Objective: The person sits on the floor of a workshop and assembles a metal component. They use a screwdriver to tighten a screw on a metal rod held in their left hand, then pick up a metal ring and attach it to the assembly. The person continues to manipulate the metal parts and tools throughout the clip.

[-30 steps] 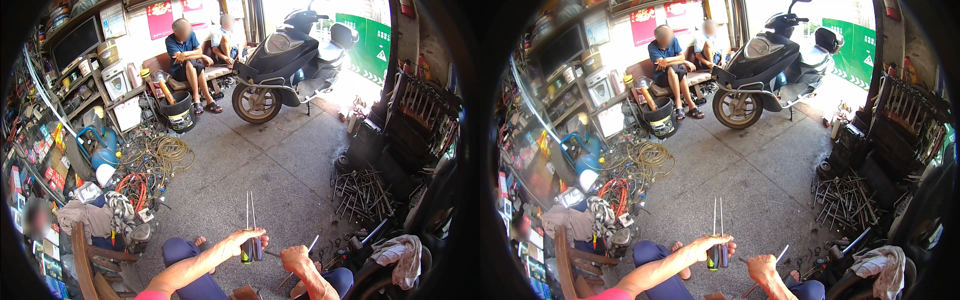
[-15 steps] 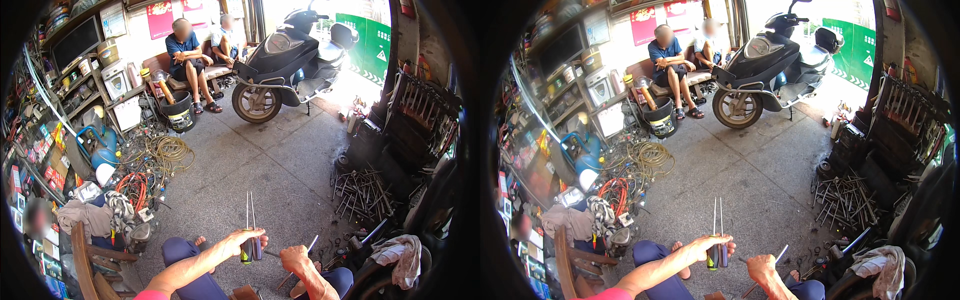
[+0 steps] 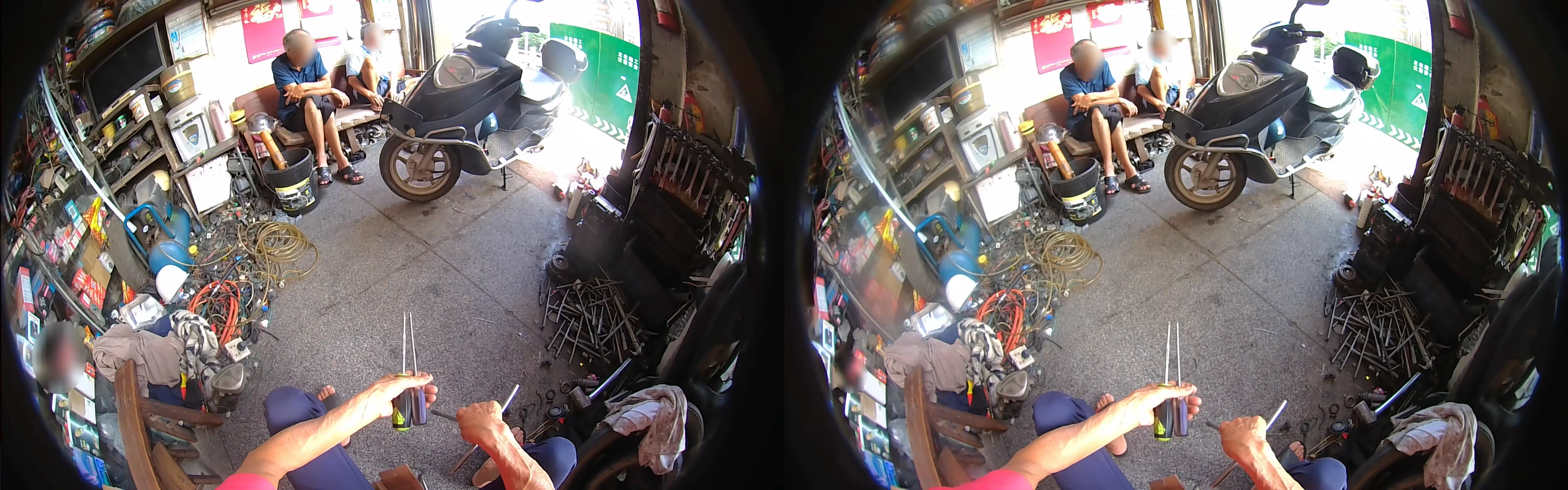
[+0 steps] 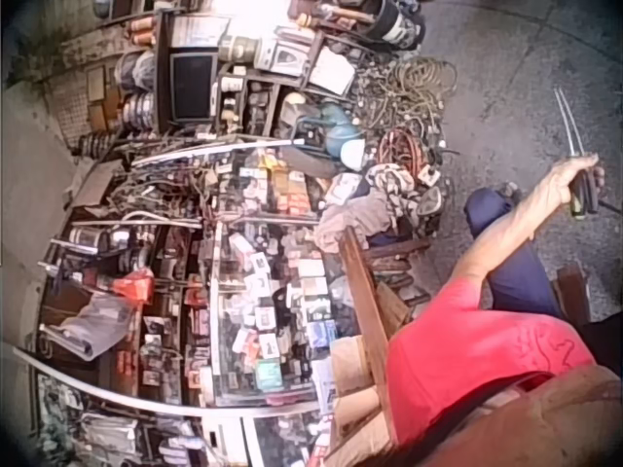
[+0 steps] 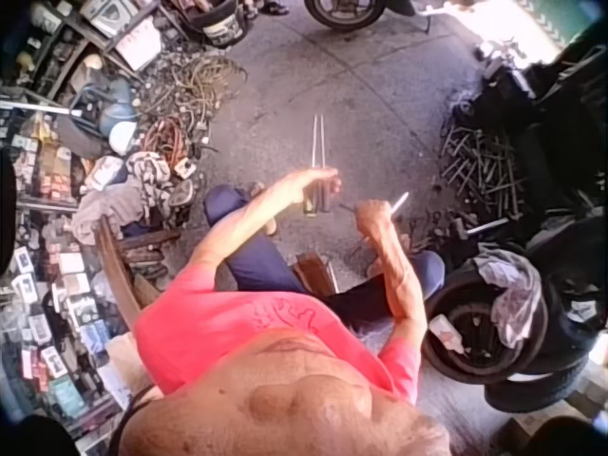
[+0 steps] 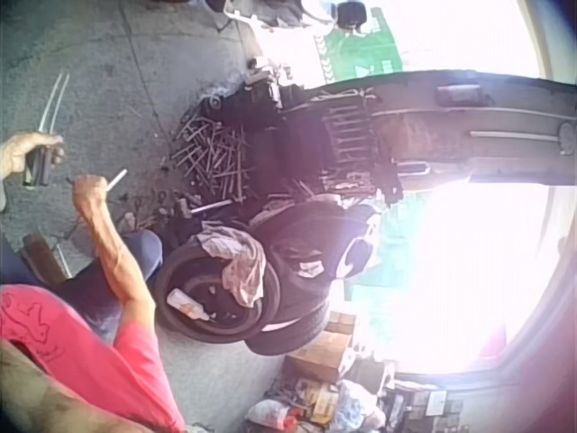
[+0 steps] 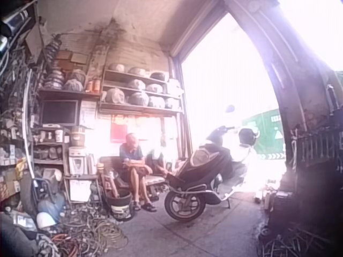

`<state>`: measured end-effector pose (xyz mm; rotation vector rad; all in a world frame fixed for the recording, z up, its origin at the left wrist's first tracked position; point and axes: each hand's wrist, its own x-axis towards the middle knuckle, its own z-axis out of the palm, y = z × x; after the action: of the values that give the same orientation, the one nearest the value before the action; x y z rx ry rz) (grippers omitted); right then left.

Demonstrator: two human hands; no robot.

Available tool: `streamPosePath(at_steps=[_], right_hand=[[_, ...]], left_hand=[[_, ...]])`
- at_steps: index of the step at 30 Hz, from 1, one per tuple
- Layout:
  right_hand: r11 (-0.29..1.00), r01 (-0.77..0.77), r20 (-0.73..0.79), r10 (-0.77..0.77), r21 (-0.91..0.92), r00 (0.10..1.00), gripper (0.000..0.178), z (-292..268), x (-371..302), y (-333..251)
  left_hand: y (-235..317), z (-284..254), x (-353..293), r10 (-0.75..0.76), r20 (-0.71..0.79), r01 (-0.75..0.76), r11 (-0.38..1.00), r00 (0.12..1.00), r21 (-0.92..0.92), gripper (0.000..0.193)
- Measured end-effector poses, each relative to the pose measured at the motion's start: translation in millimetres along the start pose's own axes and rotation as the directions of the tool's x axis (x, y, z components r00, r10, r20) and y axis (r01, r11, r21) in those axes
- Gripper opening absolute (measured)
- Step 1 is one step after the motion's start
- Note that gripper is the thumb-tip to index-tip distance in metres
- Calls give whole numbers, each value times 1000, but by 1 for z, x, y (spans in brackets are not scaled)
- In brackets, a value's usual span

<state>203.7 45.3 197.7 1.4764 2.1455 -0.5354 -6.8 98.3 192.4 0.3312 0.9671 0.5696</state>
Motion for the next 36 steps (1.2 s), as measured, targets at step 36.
streamPosePath(at_steps=[36], right_hand=[[996,-51,-491,84,79,867,9,-9,-9,22]], left_hand=[[4,-5,2,35,42,-38,997,999,69,32]])
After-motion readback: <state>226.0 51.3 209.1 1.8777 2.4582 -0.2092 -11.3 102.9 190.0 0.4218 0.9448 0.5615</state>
